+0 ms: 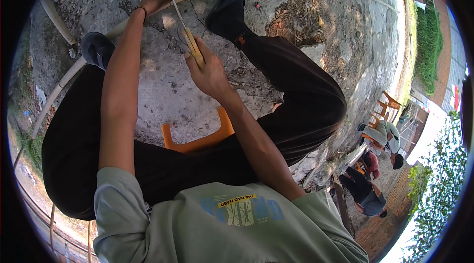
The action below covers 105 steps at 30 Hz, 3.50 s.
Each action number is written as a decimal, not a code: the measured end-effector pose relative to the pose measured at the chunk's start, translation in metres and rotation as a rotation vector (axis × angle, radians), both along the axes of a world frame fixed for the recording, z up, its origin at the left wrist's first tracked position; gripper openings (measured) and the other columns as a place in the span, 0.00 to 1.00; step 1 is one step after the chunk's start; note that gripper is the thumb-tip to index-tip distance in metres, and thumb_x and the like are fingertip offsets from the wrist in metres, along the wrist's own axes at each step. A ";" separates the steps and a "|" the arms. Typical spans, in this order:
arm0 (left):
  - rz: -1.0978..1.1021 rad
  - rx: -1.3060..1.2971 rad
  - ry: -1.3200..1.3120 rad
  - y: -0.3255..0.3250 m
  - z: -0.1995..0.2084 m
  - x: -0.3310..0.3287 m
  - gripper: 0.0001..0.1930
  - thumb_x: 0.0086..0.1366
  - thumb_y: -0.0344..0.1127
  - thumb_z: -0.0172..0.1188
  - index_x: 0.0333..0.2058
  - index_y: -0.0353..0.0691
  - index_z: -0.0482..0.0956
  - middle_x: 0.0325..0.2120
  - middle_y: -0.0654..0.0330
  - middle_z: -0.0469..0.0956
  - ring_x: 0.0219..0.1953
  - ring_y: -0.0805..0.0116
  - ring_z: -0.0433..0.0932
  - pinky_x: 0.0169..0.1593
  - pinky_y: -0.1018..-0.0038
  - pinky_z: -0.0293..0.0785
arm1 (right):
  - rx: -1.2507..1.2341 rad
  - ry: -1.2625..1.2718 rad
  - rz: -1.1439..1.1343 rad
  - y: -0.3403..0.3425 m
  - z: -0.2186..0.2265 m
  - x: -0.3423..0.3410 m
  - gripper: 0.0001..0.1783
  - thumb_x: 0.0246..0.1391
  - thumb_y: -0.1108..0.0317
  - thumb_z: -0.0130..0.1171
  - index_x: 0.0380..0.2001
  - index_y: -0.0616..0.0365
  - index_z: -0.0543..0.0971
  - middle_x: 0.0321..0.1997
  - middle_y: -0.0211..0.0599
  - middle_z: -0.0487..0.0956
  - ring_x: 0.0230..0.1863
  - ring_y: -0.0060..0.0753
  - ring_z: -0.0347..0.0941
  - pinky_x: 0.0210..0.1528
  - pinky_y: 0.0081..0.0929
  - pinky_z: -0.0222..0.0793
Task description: The recorder uses a hand saw to cut through a bamboo pole while seated on a stool.
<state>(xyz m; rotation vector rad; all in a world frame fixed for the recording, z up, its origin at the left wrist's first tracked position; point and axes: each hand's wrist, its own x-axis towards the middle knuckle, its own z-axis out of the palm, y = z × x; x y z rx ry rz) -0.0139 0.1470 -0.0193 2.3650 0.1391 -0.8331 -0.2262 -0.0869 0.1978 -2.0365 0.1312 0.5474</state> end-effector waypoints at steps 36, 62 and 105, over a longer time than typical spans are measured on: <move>-0.080 0.195 -0.126 -0.023 0.036 -0.028 0.26 0.66 0.58 0.55 0.60 0.60 0.73 0.52 0.64 0.80 0.56 0.57 0.77 0.62 0.45 0.61 | -0.101 -0.181 0.044 0.023 -0.035 0.019 0.34 0.65 0.60 0.52 0.64 0.76 0.61 0.30 0.47 0.78 0.27 0.36 0.74 0.33 0.33 0.71; -0.021 0.241 -0.457 -0.020 0.035 -0.060 0.20 0.67 0.44 0.60 0.56 0.55 0.73 0.51 0.63 0.77 0.56 0.60 0.74 0.59 0.57 0.62 | -0.150 -0.256 0.075 0.013 -0.028 -0.014 0.30 0.65 0.60 0.50 0.64 0.69 0.64 0.27 0.46 0.76 0.26 0.33 0.72 0.34 0.29 0.70; 0.117 0.244 -0.784 -0.025 0.021 -0.074 0.13 0.62 0.34 0.60 0.47 0.52 0.78 0.42 0.64 0.80 0.49 0.64 0.76 0.52 0.62 0.64 | -0.061 0.097 -0.137 0.008 0.036 -0.086 0.18 0.68 0.60 0.49 0.49 0.64 0.73 0.17 0.20 0.64 0.16 0.11 0.58 0.18 0.16 0.55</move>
